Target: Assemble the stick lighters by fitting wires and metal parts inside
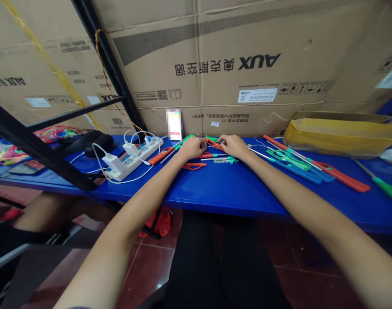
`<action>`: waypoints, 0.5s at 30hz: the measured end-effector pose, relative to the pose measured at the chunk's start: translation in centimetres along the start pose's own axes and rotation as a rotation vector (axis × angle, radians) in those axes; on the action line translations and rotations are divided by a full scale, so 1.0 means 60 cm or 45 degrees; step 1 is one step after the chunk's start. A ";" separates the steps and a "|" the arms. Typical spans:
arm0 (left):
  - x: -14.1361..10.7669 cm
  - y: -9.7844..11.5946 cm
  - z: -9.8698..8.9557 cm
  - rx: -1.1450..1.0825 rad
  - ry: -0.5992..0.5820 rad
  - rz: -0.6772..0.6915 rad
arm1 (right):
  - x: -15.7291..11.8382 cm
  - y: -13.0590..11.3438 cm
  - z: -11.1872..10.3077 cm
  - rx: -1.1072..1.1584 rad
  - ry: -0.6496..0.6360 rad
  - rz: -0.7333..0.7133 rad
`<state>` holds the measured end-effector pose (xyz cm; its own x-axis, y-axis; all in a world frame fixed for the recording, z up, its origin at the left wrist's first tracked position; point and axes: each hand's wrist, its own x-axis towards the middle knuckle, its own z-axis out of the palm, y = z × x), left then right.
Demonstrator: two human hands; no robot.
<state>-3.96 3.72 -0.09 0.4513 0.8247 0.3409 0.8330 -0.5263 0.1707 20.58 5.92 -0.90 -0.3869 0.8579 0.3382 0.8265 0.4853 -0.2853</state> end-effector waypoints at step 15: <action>0.003 -0.011 0.006 -0.063 0.419 -0.186 | 0.003 0.012 -0.018 0.101 0.229 0.151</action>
<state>-4.29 4.30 -0.49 0.1951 0.7854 0.5874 0.8608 -0.4241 0.2812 21.54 6.22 -0.07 -0.2040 0.8691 0.4505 0.8242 0.4009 -0.4000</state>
